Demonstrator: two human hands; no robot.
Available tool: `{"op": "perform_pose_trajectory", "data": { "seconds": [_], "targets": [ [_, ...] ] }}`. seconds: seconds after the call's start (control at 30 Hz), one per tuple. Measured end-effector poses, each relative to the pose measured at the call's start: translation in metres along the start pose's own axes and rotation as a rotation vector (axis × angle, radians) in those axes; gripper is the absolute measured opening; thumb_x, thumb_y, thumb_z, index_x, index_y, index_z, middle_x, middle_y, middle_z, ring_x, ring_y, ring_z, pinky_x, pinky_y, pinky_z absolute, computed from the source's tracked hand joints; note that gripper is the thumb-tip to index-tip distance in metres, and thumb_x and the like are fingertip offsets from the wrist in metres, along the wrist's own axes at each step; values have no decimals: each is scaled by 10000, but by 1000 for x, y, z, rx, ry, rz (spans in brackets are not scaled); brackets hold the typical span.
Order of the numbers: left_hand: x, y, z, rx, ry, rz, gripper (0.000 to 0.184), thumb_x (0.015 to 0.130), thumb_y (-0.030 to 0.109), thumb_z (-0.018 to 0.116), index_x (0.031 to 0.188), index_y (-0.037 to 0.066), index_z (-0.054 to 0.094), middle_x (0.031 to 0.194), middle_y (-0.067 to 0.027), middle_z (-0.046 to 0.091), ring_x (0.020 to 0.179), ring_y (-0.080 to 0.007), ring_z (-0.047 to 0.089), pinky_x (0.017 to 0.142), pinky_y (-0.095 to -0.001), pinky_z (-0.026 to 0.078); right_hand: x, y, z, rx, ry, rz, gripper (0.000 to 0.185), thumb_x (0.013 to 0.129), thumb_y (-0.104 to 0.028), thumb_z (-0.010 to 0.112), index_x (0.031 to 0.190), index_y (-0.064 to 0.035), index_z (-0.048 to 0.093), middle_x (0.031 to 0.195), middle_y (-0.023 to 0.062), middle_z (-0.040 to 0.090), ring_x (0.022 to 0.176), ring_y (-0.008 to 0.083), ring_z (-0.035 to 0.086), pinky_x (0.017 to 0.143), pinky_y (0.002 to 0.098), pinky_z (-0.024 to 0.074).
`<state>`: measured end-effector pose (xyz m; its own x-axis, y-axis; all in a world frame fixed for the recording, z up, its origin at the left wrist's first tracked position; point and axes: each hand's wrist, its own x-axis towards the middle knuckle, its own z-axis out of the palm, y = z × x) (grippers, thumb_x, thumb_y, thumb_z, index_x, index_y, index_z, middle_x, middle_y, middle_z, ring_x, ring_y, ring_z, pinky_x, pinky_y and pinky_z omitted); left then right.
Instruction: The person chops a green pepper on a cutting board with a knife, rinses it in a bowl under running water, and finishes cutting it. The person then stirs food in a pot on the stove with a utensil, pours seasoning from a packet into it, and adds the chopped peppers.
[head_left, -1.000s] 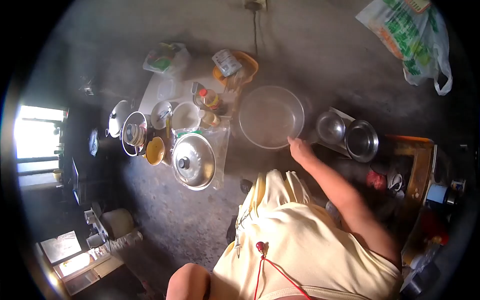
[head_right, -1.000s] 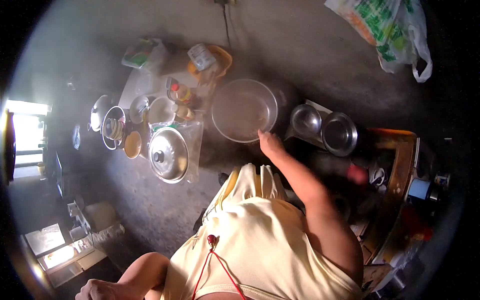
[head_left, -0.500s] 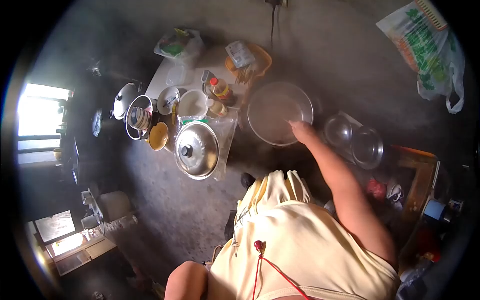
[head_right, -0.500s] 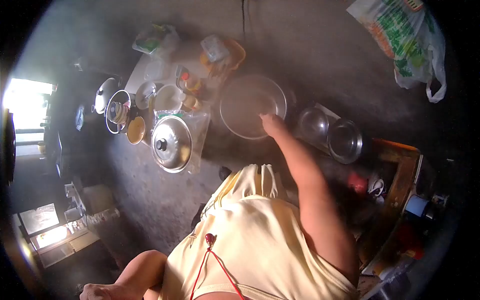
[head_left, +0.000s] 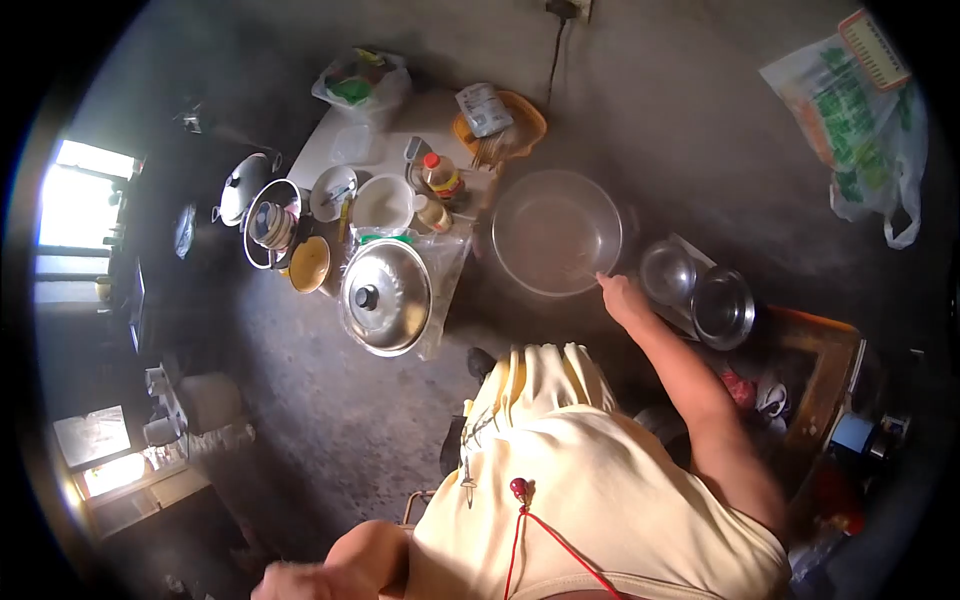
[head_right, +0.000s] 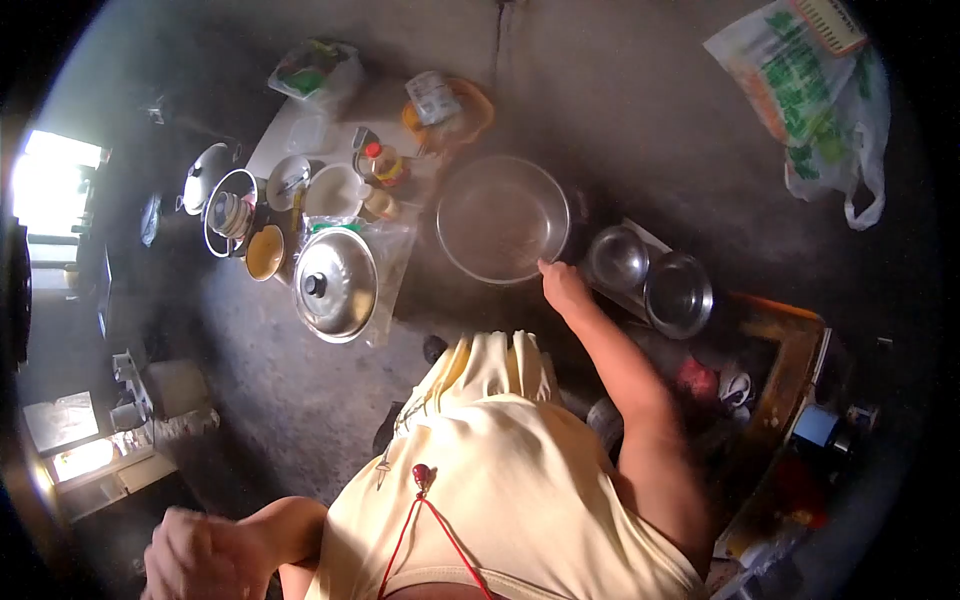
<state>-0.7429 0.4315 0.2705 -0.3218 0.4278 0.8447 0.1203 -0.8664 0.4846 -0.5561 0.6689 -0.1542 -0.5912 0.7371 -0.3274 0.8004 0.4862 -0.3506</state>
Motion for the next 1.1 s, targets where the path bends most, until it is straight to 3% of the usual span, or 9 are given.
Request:
{"op": "perform_pose_trajectory", "data": {
  "seconds": [0.13, 0.17, 0.2, 0.27, 0.6, 0.73, 0.93, 1.0, 1.1],
  "targets": [
    [-61, 8, -52, 169, 281, -304, 182, 750, 63, 583, 638, 56, 439, 552, -18, 436, 434, -92, 382, 369, -253, 247, 13, 6, -2, 113, 250, 59, 273, 858, -113, 431, 1061, -38, 599, 827, 248, 603, 798, 402, 584, 693, 471, 472],
    [-63, 4, -44, 345, 497, -637, 127, 753, 81, 597, 706, 16, 498, 579, -15, 452, 476, -78, 395, 402, -222, 267, 21, 10, -2, 198, 259, 118, 282, 854, -132, 437, 1058, -27, 601, 888, 249, 604, 855, 394, 583, 740, 447, 479],
    [-74, -5, -52, 637, 499, -819, 96, 783, 64, 575, 824, -16, 542, 593, -5, 454, 474, -50, 368, 417, -187, 258, 30, 17, 6, 192, 256, 109, 282, 854, -132, 437, 1058, -27, 601, 888, 249, 604, 855, 394, 583, 740, 447, 479],
    [-94, -16, -82, 565, 381, -1269, 109, 862, 56, 546, 937, -20, 571, 635, 36, 463, 483, 4, 336, 413, -172, 237, 45, 24, 22, 235, 215, 246, 289, 845, -144, 449, 1059, -32, 608, 953, 237, 601, 919, 376, 578, 794, 422, 476],
    [-293, 37, -165, 705, 533, -1733, 213, 838, -36, 493, 1027, 28, 565, 712, 13, 511, 630, -63, 502, 565, -191, 408, -18, -32, 7, 352, -9, 26, 307, 854, -172, 419, 1054, -33, 608, 990, 242, 583, 962, 371, 561, 831, 419, 449],
    [-354, 61, -174, 981, 30, -1732, 249, 802, -31, 547, 1042, 25, 580, 809, -63, 596, 734, -126, 569, 687, -239, 459, 1, -30, 8, 250, -13, 99, 303, 861, -167, 425, 1082, -43, 592, 982, 242, 586, 954, 385, 556, 818, 428, 445],
    [-407, 89, -162, 1000, 51, -1929, 215, 815, 101, 555, 1020, 60, 606, 910, -137, 629, 794, -217, 628, 694, -307, 490, 9, -4, 21, 312, 186, 247, 314, 838, -130, 417, 1076, -29, 594, 998, 255, 577, 978, 388, 545, 827, 401, 438],
    [-416, 99, -148, 1167, -502, -1975, 223, 817, 185, 537, 1009, 106, 618, 958, -129, 633, 836, -279, 630, 695, -368, 502, 7, -2, 35, 312, 150, 262, 322, 818, -119, 417, 1057, -4, 600, 1014, 252, 580, 998, 378, 545, 842, 384, 435],
    [-482, 128, -144, 1067, -662, -2103, 290, 795, 310, 538, 1018, 144, 622, 1006, -117, 626, 894, -314, 607, 734, -421, 498, -2, -7, 40, 477, 73, 158, 327, 812, -122, 473, 1106, -46, 593, 1085, 200, 586, 1026, 286, 575, 870, 342, 436]
  ]
}}
